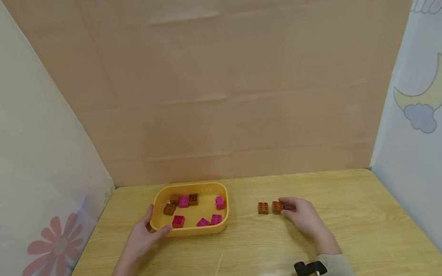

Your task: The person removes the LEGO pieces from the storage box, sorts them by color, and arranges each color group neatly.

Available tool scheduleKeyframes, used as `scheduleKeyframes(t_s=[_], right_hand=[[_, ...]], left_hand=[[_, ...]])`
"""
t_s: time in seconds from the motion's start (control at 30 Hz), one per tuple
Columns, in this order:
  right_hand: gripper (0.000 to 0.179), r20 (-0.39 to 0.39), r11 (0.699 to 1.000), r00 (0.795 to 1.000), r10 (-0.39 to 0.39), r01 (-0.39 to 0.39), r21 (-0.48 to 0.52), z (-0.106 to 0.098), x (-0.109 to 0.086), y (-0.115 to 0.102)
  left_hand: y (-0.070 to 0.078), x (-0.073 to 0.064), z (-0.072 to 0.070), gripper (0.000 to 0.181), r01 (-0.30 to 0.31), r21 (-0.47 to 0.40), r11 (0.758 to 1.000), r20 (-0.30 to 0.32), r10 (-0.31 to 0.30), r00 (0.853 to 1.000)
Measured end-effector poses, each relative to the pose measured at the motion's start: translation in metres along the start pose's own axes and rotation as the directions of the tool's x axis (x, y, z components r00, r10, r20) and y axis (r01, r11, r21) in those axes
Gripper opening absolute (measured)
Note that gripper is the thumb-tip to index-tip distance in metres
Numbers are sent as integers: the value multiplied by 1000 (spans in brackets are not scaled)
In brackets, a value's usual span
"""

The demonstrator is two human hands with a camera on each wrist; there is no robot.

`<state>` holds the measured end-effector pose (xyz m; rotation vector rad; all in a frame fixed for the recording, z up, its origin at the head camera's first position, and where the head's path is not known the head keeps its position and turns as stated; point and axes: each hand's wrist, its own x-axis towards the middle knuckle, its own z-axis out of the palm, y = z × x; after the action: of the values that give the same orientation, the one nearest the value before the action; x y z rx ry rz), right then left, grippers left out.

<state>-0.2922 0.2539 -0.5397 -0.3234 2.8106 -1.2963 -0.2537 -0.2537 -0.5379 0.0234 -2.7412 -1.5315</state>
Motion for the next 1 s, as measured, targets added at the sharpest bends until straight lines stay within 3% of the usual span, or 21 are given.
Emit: scheduleKeyframes(t_s=[1.0], right_hand=[[43,-13,999,1000,14,-14,41,11,4,4]], left_hand=[[1,-1,0,117,-13,-12,1000,3,13,1000]])
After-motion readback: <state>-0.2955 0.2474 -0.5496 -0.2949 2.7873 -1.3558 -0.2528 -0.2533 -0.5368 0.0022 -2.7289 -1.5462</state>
